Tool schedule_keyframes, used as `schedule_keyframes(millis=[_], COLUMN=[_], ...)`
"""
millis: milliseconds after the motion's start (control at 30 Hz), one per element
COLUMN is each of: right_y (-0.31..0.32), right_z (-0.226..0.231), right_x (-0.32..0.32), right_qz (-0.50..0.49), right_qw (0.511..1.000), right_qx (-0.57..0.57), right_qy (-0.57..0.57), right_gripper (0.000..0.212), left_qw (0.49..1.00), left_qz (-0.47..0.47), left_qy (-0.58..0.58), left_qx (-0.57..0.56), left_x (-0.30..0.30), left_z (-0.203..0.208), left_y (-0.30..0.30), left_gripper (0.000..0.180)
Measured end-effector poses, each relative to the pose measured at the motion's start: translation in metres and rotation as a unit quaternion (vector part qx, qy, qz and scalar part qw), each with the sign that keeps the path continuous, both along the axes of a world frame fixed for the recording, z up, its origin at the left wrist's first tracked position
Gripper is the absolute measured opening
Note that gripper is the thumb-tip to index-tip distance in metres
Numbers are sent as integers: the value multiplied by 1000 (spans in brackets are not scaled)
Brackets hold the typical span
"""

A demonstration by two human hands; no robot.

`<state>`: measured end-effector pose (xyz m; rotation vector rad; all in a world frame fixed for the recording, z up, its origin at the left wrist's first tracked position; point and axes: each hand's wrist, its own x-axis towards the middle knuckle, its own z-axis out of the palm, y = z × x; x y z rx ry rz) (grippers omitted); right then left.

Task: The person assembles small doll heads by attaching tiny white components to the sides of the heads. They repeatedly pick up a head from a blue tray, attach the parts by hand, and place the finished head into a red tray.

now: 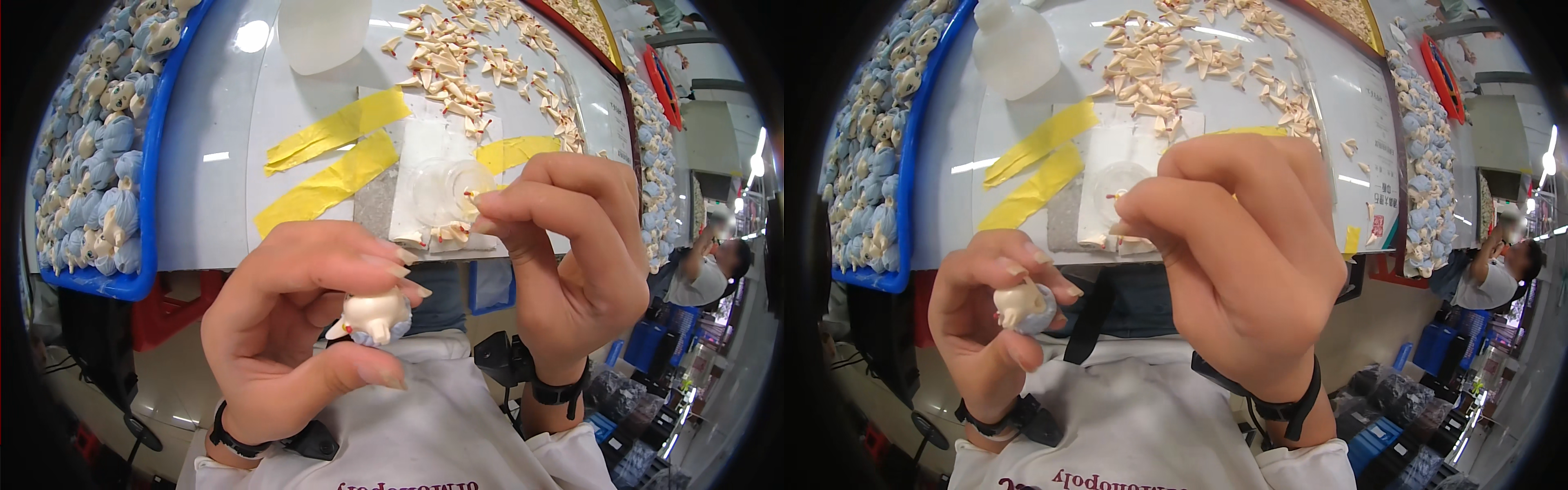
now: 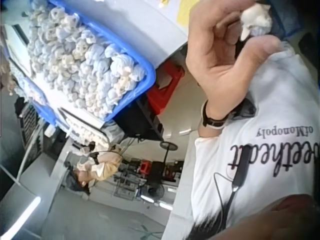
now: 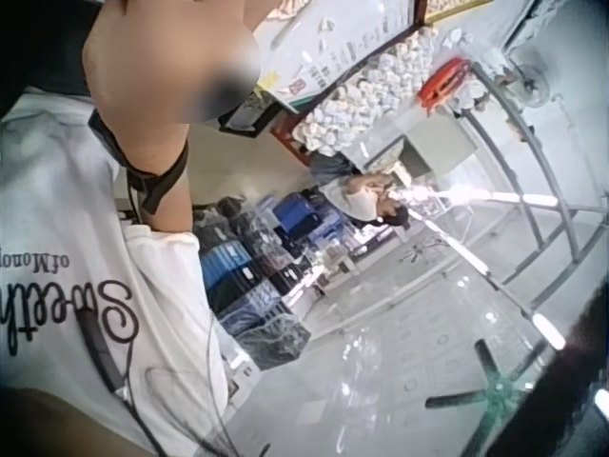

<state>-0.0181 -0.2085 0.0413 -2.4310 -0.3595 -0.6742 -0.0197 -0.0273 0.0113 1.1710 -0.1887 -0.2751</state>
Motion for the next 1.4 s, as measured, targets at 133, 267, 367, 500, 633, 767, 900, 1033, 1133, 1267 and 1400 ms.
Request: schedule_keyframes(millis=[133,267,367,500,633,767,900,1033,1133,1267,1400], right_y=[6,13,21,27,22,17,17,7,3,-3,-79], right_z=[-4,-2,-1,-6,-3,-3,-8,4,8,12,38], right_x=[-7,-19,-31,-36,-37,-35,-36,-37,-43,-43,-50], right_qz=[19,69,70,72,78,90,91,89,94,101,-188], right_qw=[985,968,952,943,973,976,970,956,912,876,933], right_qx=[174,239,288,317,208,183,218,260,354,374,260], right_qy=[1,34,74,77,62,70,61,105,184,288,162], right_gripper=[19,22,25,23,23,25,29,30,53,41,23], left_qw=[997,998,997,997,998,998,998,970,910,840,801], left_qz=[-40,-13,-19,-30,-32,-7,1,10,74,17,73], left_qy=[-43,-5,19,20,-38,-55,-54,-209,-350,-435,-424], left_qx=[-57,-59,-71,-69,-26,21,30,124,210,323,416], left_x=[2,-1,-3,-5,-5,-8,-11,-2,2,-4,-6], left_z=[-7,1,6,6,-4,-1,0,-1,4,11,25], left_y=[1,-8,-10,-10,-4,-1,-5,-2,-8,-19,5], left_gripper=[51,49,47,45,42,43,49,49,45,49,53])
